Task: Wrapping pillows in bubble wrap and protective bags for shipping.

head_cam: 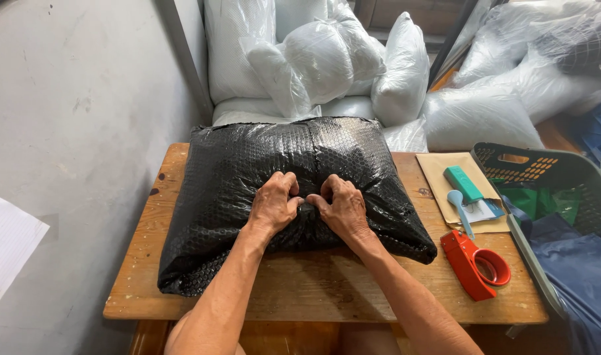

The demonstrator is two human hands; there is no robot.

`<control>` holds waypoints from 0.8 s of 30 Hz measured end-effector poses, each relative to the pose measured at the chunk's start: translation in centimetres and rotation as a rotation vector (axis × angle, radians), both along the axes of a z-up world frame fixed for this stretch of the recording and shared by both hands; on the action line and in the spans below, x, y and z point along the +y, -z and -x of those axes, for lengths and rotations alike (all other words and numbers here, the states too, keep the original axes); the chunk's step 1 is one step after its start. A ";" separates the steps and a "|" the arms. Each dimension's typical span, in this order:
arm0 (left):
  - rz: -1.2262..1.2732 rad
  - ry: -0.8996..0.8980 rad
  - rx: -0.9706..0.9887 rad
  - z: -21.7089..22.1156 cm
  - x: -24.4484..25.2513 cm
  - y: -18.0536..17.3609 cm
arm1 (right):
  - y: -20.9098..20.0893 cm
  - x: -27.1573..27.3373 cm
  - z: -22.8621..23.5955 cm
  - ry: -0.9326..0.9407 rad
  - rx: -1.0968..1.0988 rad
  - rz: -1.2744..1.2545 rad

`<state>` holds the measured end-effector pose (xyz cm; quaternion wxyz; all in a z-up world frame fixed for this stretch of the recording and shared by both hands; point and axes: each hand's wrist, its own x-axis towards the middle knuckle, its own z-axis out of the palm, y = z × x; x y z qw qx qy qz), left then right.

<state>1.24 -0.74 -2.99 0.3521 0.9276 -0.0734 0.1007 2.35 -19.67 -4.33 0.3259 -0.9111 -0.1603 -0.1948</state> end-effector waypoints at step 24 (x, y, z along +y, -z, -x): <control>-0.056 0.019 0.107 0.9 -0.6 -1.3 | 0.1 -1.0 -1.4 -0.102 0.234 0.035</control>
